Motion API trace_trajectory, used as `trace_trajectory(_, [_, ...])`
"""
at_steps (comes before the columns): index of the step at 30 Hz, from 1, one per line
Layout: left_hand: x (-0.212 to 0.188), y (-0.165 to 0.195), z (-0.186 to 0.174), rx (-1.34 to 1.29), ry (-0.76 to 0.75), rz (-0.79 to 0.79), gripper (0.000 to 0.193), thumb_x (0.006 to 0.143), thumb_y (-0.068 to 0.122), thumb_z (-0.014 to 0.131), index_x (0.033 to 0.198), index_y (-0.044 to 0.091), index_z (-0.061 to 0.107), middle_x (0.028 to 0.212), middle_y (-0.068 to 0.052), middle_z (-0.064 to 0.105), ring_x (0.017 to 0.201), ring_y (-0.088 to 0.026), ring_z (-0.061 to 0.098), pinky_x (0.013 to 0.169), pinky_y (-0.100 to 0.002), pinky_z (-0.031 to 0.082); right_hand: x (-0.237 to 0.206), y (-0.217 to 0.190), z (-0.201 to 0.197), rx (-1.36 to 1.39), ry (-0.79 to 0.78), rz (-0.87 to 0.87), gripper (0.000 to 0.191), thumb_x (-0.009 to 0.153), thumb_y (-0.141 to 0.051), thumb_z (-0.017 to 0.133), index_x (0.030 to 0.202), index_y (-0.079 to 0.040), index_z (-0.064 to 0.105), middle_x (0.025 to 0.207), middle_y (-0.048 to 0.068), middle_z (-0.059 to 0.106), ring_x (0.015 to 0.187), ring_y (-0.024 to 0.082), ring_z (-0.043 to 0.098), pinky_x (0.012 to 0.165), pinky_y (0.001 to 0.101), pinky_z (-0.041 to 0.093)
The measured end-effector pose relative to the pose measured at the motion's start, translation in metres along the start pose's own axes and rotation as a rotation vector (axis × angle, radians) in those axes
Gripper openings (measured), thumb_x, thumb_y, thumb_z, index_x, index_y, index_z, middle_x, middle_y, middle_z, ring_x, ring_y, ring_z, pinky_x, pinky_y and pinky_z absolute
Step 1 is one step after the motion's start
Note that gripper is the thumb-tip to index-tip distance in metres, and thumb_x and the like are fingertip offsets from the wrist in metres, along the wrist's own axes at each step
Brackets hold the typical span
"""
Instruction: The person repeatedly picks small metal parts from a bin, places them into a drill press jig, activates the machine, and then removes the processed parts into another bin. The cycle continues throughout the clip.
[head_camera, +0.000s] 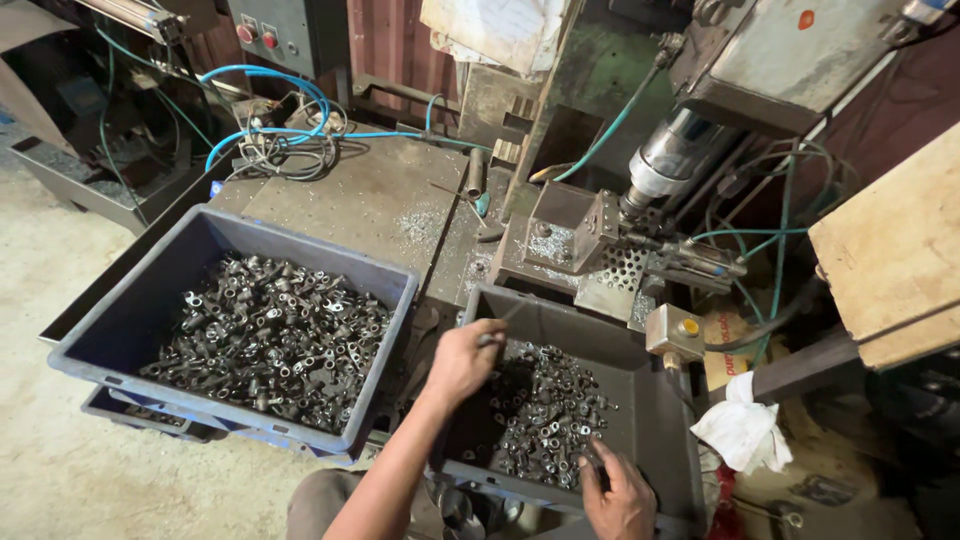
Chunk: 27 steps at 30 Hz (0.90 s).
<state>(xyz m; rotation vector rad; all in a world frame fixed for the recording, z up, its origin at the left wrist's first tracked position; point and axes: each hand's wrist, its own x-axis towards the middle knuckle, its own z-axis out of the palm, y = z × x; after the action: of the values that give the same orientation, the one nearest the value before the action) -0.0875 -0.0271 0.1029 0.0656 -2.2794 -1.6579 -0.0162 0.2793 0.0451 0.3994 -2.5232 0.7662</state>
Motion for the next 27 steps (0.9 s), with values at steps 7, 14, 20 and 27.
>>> trace_trajectory(7, [-0.018,-0.036,-0.129,0.311,0.377,-0.102,0.026,0.093,0.012,0.065,0.118,0.010,0.074,0.104,-0.015,0.078,0.093,-0.026,0.077,0.083,-0.037,0.060,0.009,-0.005,-0.002,-0.036,-0.014,-0.055,0.034,0.080,-0.023,0.077,0.113,-0.014,0.075,0.090,0.007,0.075,0.081,0.027,0.073,0.073,0.0388,0.058])
trace_trajectory(14, [-0.022,-0.079,-0.217,1.128,0.155,-0.339,0.024,0.102,0.021,0.052,0.103,0.018,0.075,0.089,-0.013,0.077,0.082,-0.031,0.076,0.073,-0.045,0.058,0.011,-0.011,-0.002,-0.036,0.034,-0.066,0.032,0.080,-0.022,0.078,0.110,-0.013,0.075,0.097,0.008,0.076,0.088,0.026,0.074,0.078,0.0378,0.059])
trace_trajectory(20, [-0.023,-0.141,-0.218,1.315,-0.005,-0.330,0.026,0.092,0.022,0.055,0.080,0.015,0.078,0.088,-0.013,0.078,0.082,-0.028,0.078,0.073,-0.043,0.060,0.011,-0.010,0.000,-0.033,0.005,-0.035,0.032,0.080,-0.023,0.078,0.109,-0.013,0.075,0.095,0.008,0.076,0.087,0.026,0.075,0.077,0.0380,0.059])
trace_trajectory(27, [-0.025,-0.144,-0.214,1.356,-0.052,-0.410,0.034,0.098,0.023,0.053,0.079,0.016,0.080,0.091,-0.013,0.079,0.087,-0.027,0.079,0.073,-0.040,0.062,0.009,-0.007,-0.002,-0.020,0.018,-0.048,0.032,0.081,-0.024,0.078,0.110,-0.013,0.075,0.096,0.009,0.076,0.088,0.027,0.074,0.079,0.0383,0.059])
